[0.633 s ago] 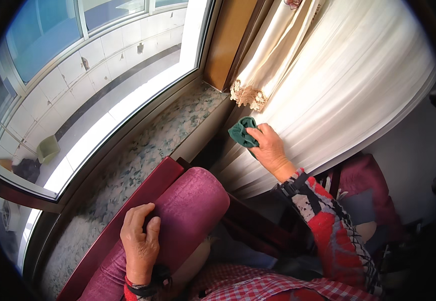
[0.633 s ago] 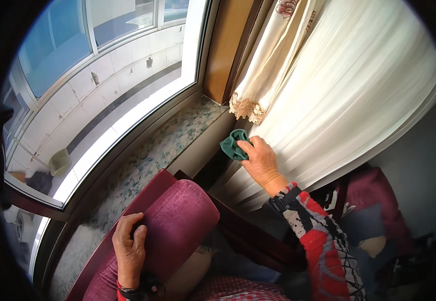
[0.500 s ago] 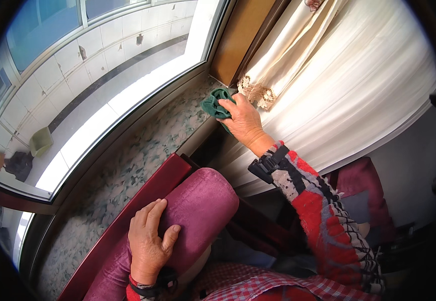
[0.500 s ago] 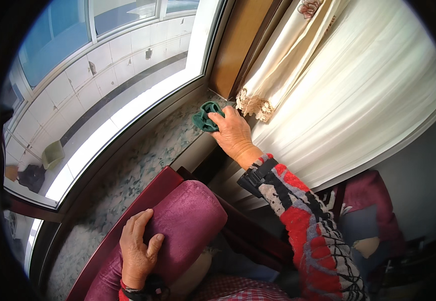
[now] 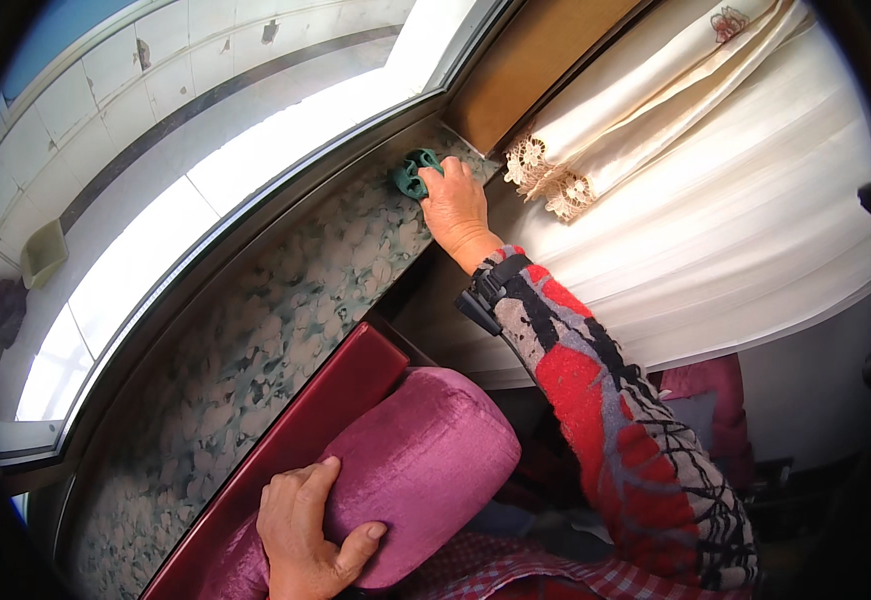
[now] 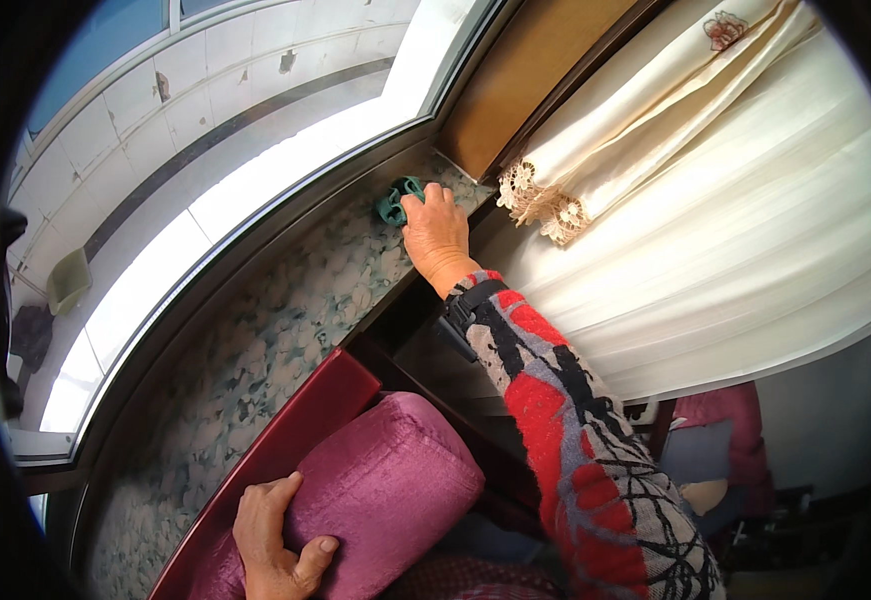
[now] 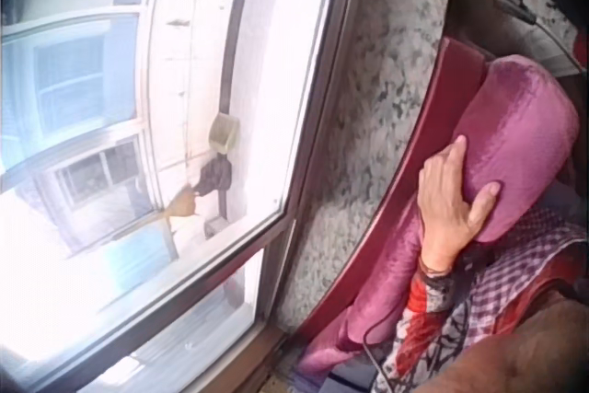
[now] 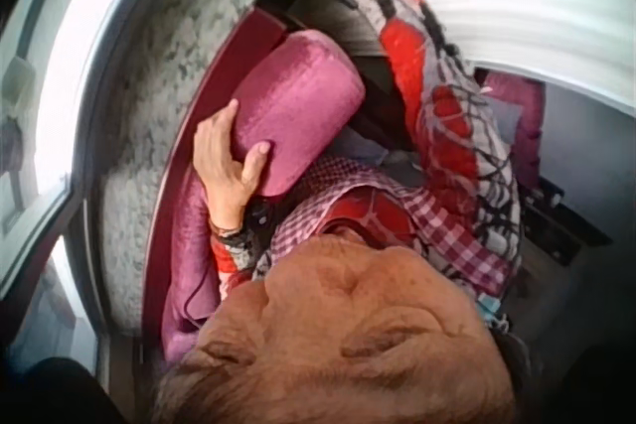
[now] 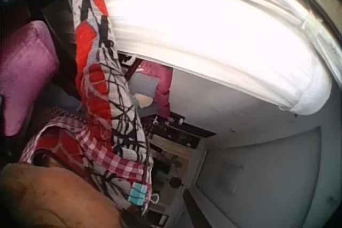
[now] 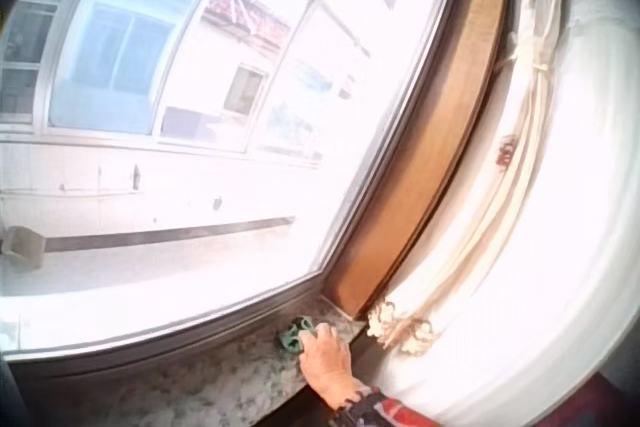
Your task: The person wipes a window sill and the armrests of a red sofa with a green cloth, then wipes the surface and edges of a nearby table. The person folds the cloth on the table and continues wiping the table and sofa armrests.
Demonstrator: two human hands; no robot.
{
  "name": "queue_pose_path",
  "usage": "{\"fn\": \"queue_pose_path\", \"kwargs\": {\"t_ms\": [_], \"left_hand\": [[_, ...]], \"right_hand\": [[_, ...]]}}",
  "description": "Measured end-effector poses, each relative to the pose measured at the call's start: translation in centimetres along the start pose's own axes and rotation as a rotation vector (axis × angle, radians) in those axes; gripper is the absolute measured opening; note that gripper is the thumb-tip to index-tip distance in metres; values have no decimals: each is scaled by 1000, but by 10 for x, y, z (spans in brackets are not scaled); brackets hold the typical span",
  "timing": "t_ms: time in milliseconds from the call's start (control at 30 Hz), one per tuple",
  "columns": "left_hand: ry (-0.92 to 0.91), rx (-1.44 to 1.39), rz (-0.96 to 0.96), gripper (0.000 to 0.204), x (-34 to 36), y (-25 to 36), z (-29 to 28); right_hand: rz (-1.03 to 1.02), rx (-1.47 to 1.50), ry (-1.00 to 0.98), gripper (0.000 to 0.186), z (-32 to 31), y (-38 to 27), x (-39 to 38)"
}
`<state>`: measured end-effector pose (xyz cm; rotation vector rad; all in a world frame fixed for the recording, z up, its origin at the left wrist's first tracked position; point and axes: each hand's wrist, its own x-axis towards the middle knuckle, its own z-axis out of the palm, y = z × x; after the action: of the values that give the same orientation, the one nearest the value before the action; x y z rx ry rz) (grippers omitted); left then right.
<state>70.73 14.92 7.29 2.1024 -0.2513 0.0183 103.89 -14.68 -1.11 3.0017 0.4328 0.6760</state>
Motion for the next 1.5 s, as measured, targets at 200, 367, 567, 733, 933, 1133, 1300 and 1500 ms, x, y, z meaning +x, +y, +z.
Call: {"fn": "queue_pose_path", "kwargs": {"t_ms": [200, 367, 567, 733, 933, 1133, 1300, 1500], "left_hand": [[12, -60, -4, 65, 5, -3, -2], [50, -130, 12, 61, 5, -13, 4], [14, -158, 24, 64, 0, -22, 10], [78, -167, 58, 61, 0, -20, 16], [185, -158, 95, 55, -7, -19, 24], [244, -38, 146, 52, -22, 3, 26], [574, -49, 605, 41, -108, 46, 87], [325, 23, -146, 15, -307, -29, 159]], "right_hand": [[113, -183, -36, 36, 28, 49, 37], [158, -259, -55, 32, 41, 65, 53], [27, -210, -148, 46, 38, 63, 38], [-90, -1, -241, 47, 17, 24, 14], [-302, 222, -531, 69, -25, -40, 11], [-350, -92, -680, 57, -57, -78, 20], [-381, -226, -675, 51, -58, -87, 23], [-455, -205, -601, 53, -30, -63, 32]]}}
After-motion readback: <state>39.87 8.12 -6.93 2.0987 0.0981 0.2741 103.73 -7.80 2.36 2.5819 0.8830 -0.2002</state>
